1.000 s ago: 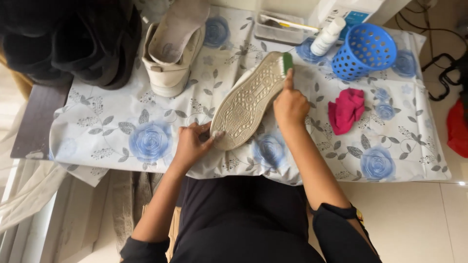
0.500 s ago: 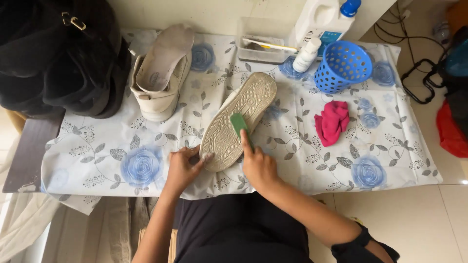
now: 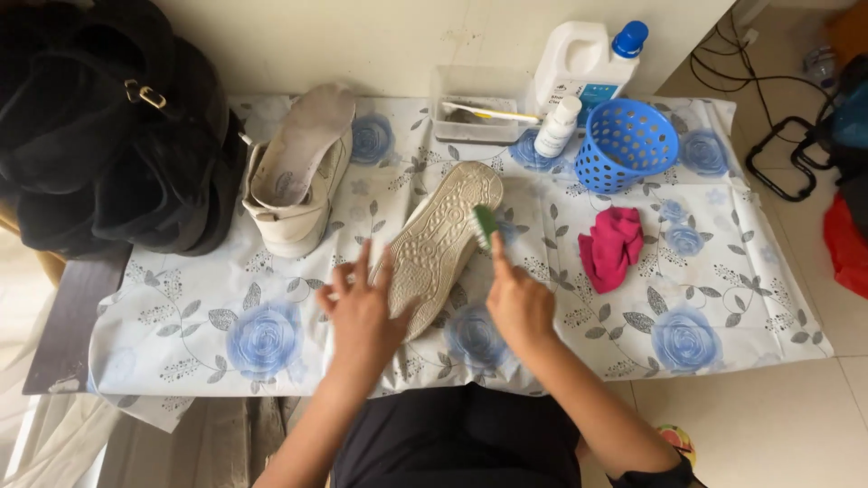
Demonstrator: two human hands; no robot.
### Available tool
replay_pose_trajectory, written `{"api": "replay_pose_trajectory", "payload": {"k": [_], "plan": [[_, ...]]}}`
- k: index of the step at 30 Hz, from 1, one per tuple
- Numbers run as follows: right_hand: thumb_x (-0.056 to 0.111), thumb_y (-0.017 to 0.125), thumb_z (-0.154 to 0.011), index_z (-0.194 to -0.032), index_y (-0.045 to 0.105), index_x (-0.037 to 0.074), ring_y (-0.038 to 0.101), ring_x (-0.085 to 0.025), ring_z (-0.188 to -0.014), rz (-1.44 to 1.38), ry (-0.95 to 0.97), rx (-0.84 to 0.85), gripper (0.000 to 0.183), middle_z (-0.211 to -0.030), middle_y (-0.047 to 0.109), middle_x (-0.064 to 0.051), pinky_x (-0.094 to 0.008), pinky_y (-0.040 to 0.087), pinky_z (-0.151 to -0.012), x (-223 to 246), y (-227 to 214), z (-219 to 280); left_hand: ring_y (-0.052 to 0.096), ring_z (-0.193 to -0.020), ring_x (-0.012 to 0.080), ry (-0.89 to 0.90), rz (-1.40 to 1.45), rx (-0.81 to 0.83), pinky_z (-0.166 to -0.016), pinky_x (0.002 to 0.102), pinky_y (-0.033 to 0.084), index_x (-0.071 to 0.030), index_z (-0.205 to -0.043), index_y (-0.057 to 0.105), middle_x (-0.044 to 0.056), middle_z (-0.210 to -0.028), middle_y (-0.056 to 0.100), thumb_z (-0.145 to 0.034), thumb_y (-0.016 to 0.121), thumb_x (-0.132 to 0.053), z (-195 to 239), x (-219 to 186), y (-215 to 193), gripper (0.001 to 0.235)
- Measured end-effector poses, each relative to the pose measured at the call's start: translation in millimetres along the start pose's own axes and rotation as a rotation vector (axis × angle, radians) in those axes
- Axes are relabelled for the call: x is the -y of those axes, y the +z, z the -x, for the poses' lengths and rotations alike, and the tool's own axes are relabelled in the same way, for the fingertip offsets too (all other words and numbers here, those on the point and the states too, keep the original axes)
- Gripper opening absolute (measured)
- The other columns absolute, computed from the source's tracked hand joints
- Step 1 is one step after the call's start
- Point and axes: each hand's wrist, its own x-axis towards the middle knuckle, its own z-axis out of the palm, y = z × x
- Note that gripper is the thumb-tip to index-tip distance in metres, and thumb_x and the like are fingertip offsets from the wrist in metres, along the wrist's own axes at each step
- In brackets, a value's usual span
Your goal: The person scrubs the sole of a white sneaker with a green brush, then uses a yellow brush to clean the sides and laces. They wipe the shoe with a pink cloth, flip it over to clean the upper, and place it next to the other shoe on the table.
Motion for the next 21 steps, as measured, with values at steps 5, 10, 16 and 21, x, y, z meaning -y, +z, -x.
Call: {"api": "replay_pose_trajectory", "payload": {"k": [5,10,16,21], "plan": [[0.007,0.054,-0.078,-0.134,0.042,0.013,0.058,-0.023,-0.044,0.197,0.07,-0.01,0.057,-0.056,0.059,-0.013,-0.034,0.045,-0.038,-4.1,9.4,-25.4,0.035,-0.099,0.0246,0.044,-0.14,0.069,-0.081,0.041,0.026,-0.007,-0.128,0.044,0.013,-0.119,0.049,-0.065,0.069,-0.056,-53.7,-31.9,29.7,0.084],[0.011,0.051,-0.078,-0.133,0.042,0.02,0.066,-0.033,-0.063,0.186,0.077,0.054,0.056,-0.067,0.062,-0.017,-0.046,0.053,-0.053,-1.1,26.1,-95.4,0.037,-0.096,0.0222,-0.012,-0.307,0.087,-0.078,0.04,0.026,-0.011,-0.111,0.052,0.003,-0.094,0.059,-0.06,0.071,-0.054,-72.0,-28.1,64.7,0.069],[0.008,0.051,-0.083,-0.138,0.032,0.011,0.066,-0.027,-0.058,0.163,0.204,0.246,0.058,-0.068,0.064,-0.02,-0.036,0.055,-0.049,31.5,-1.6,-40.8,0.038,-0.098,0.0222,-0.046,-0.313,-0.013,-0.08,0.04,0.027,-0.01,-0.118,0.05,0.004,-0.098,0.057,-0.054,0.072,-0.058,-73.0,-31.7,77.3,0.083],[0.01,0.047,-0.082,-0.131,0.044,0.019,0.066,-0.031,-0.063,0.196,0.11,0.079,0.05,-0.065,0.063,-0.014,-0.044,0.053,-0.05,-20.4,57.2,-138.7,0.035,-0.091,0.0202,-0.034,-0.371,-0.125,-0.075,0.037,0.021,-0.008,-0.117,0.049,0.005,-0.097,0.051,-0.061,0.075,-0.044,-88.2,-12.2,142.0,0.071]]}}
